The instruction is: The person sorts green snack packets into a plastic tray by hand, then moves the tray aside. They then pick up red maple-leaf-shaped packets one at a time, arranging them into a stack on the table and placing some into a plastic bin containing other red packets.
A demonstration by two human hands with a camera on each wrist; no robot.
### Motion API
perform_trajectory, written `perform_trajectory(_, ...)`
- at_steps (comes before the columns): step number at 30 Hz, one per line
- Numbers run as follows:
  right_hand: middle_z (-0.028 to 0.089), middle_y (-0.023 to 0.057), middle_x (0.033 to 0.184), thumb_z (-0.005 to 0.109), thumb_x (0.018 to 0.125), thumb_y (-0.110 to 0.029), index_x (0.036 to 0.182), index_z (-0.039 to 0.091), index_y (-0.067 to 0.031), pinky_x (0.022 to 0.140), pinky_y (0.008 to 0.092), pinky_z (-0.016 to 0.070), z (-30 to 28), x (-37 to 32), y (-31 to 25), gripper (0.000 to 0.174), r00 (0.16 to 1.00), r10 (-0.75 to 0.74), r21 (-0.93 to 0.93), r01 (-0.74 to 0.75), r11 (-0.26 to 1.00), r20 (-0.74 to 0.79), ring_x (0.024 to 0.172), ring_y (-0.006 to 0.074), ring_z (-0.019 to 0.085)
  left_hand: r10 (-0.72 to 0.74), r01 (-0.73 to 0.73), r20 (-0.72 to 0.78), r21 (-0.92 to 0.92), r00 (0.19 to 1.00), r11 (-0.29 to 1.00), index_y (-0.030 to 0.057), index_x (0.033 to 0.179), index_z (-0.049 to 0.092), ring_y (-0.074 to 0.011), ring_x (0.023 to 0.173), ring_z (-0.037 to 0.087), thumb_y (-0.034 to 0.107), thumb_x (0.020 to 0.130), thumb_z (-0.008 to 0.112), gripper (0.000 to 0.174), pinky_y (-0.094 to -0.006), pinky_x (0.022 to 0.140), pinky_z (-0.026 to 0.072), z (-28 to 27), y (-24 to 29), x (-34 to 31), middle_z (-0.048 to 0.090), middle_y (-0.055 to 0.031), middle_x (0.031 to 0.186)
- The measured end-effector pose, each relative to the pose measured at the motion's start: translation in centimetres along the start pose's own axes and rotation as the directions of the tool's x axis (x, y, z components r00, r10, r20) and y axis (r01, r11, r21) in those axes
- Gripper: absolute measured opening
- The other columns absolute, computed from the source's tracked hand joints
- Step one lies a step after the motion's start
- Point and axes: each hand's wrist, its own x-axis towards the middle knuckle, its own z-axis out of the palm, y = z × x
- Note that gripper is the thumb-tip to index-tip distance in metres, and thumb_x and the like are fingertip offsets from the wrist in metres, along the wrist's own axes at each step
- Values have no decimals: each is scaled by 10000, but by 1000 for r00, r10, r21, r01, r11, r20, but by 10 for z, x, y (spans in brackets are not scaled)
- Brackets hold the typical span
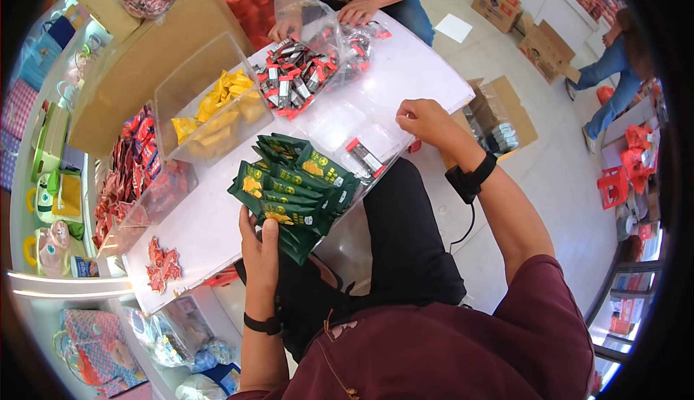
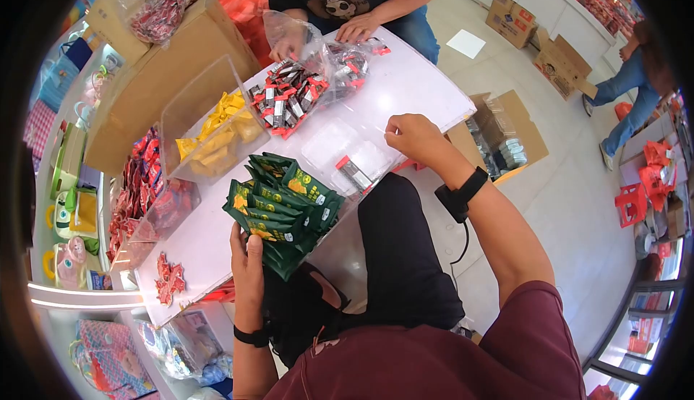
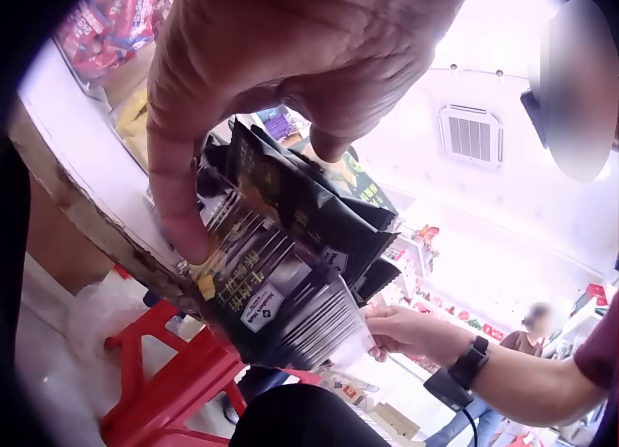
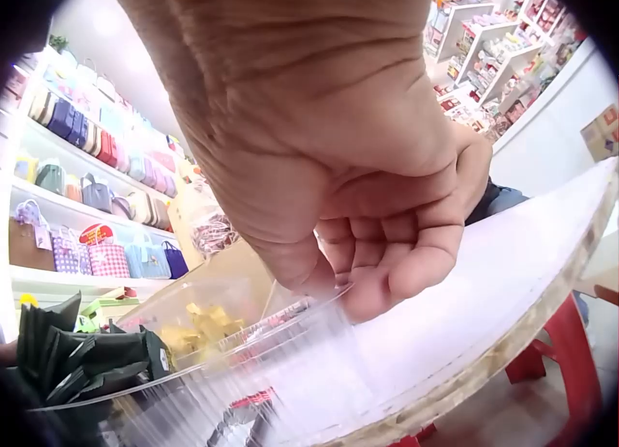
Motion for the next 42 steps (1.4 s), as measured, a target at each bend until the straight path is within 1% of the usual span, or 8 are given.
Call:
perform_trajectory(13,722,156,851,602,869,-230,896,720,-74,760,455,537,7,23,16,198,984,-110,-81,100,992,-137,831,358,692,-18,20,34,-64,999,998,-74,1568,197,-314,1289,527,439,1026,587,842,-387,1071,429,8,7,0,431,-292,1490)
perform_trajectory(19,723,139,826,609,862,-216,898,712,-89,760,464,536,6,21,14,168,983,-72,-156,46,987,-167,830,352,695,-33,37,50,-77,998,996,-64,1572,202,-294,1270,535,433,1027,587,832,-378,1054,437,12,12,0,452,-277,1476)
perform_trajectory(20,690,146,840,651,869,-219,1001,708,-98,737,393,534,5,22,18,188,987,-91,-127,74,989,-136,799,294,678,-29,32,44,-68,999,997,-65,1572,203,-289,1267,536,434,1027,586,832,-375,1051,438,12,11,1,456,-274,1473)
perform_trajectory(23,656,147,979,638,876,-188,1086,694,-168,812,438,538,7,13,10,219,945,-181,-139,147,979,-274,907,346,664,-17,19,40,-40,999,999,-73,1570,205,-280,1268,535,440,1027,585,838,-369,1051,435,12,15,3,467,-272,1465)
perform_trajectory(29,599,174,1024,642,883,-165,1188,678,-203,869,417,524,9,16,16,310,971,-229,-120,220,968,-65,958,350,630,7,-5,32,-44,999,999,-89,1566,206,-292,1294,516,454,1024,588,857,-374,1082,409,17,17,10,462,-283,1472)
perform_trajectory(35,615,169,1029,624,891,-188,1143,698,-148,896,424,509,12,15,22,266,974,-224,-113,225,968,20,994,349,628,29,-29,31,12,999,1000,-67,1571,239,-282,1352,492,471,1045,537,809,-373,1130,370,20,16,16,485,-249,1489)
perform_trajectory(39,657,169,1020,617,890,-194,1130,702,-101,881,433,512,17,20,30,270,966,-255,-53,252,966,-37,984,344,643,0,0,22,13,1000,1000,-86,1563,239,-275,1342,500,471,1052,530,809,-365,1134,364,18,16,22,497,-240,1479)
perform_trajectory(42,687,171,995,618,889,-193,1113,707,-73,870,438,516,18,26,33,270,953,-296,-55,293,955,-68,958,348,656,6,-6,5,-48,1000,999,-77,1569,213,-268,1187,597,434,1034,589,830,-356,1011,471,18,14,26,516,-230,1458)
